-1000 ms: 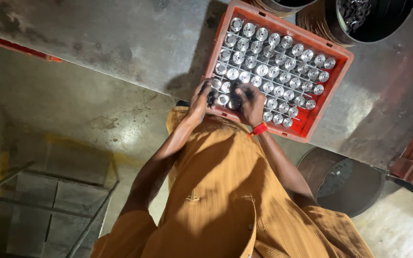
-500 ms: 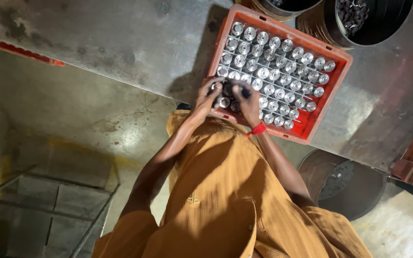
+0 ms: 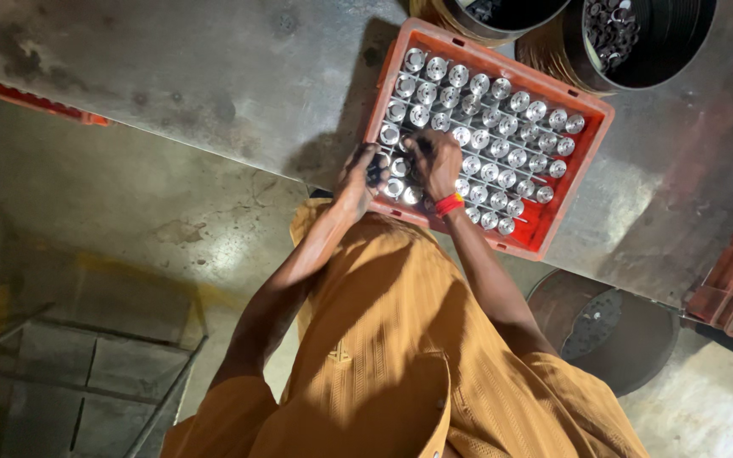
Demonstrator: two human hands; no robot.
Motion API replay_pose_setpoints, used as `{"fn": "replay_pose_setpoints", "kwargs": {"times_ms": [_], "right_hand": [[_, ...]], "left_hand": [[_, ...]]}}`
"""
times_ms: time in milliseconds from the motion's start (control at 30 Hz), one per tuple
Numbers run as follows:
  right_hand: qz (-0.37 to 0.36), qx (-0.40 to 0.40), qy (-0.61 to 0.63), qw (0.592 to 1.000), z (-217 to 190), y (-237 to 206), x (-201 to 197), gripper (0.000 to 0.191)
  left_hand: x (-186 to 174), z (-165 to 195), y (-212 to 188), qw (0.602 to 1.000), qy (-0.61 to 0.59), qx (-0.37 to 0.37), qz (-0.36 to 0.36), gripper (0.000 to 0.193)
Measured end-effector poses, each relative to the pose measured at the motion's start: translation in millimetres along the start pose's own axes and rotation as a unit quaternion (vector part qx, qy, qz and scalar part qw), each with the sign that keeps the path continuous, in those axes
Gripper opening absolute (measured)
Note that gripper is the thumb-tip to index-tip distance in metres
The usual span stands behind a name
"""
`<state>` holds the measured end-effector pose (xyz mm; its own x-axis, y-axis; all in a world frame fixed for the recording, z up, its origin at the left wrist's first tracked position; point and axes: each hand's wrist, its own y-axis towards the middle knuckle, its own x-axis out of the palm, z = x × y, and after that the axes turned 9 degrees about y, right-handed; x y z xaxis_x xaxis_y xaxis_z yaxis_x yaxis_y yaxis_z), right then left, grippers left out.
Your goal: The person fills a red plastic tray with small metal molds using dark granular material from nearby buckets. They use a cylindrical tool to press the material into each mold and occasionally adjust the tray's position.
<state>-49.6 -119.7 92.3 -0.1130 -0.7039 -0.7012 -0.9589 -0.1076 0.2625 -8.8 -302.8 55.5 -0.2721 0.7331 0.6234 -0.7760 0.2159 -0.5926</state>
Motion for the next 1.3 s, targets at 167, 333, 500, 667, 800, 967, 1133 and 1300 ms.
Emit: {"fn": "replay_pose_setpoints", "kwargs": {"times_ms": [167, 333, 500, 667, 800, 967, 1133, 1300], "right_hand": [[-0.058, 0.188, 0.103, 0.975, 4, 9, -1, 0.024], [-0.05, 0.181, 0.393, 0.9, 4, -19, -6, 0.023], [-0.129, 0.346, 0.649, 0.665, 9, -29, 1, 0.025], [0.035, 0.22, 0.3, 0.928, 22, 3, -2, 0.027], [0.069, -0.045, 0.022, 0.996, 17, 32, -3, 0.014], [-0.038, 0.197, 0.013, 0.98, 15, 61, 1, 0.021], [0.029, 0.138, 0.199, 0.97, 28, 40, 0, 0.026], [-0.123, 0.298, 0.435, 0.841, 19, -7, 23, 0.026]], "left_hand": [[5, 3, 3, 0.998, 0.012, 0.026, -0.051, 0.022], [18, 19, -6, 0.963, 0.243, 0.073, -0.094, 0.026], [28, 22, -1, 0.977, 0.132, -0.05, -0.161, 0.043], [14, 18, 16, 0.996, -0.011, -0.019, -0.084, 0.027], [7, 18, 20, 0.997, -0.014, 0.009, -0.076, 0.027], [13, 28, 7, 0.998, 0.033, 0.011, -0.053, 0.028], [16, 32, 7, 0.982, 0.162, 0.063, -0.08, 0.041], [16, 7, 27, 0.978, 0.175, 0.062, -0.093, 0.044]]}}
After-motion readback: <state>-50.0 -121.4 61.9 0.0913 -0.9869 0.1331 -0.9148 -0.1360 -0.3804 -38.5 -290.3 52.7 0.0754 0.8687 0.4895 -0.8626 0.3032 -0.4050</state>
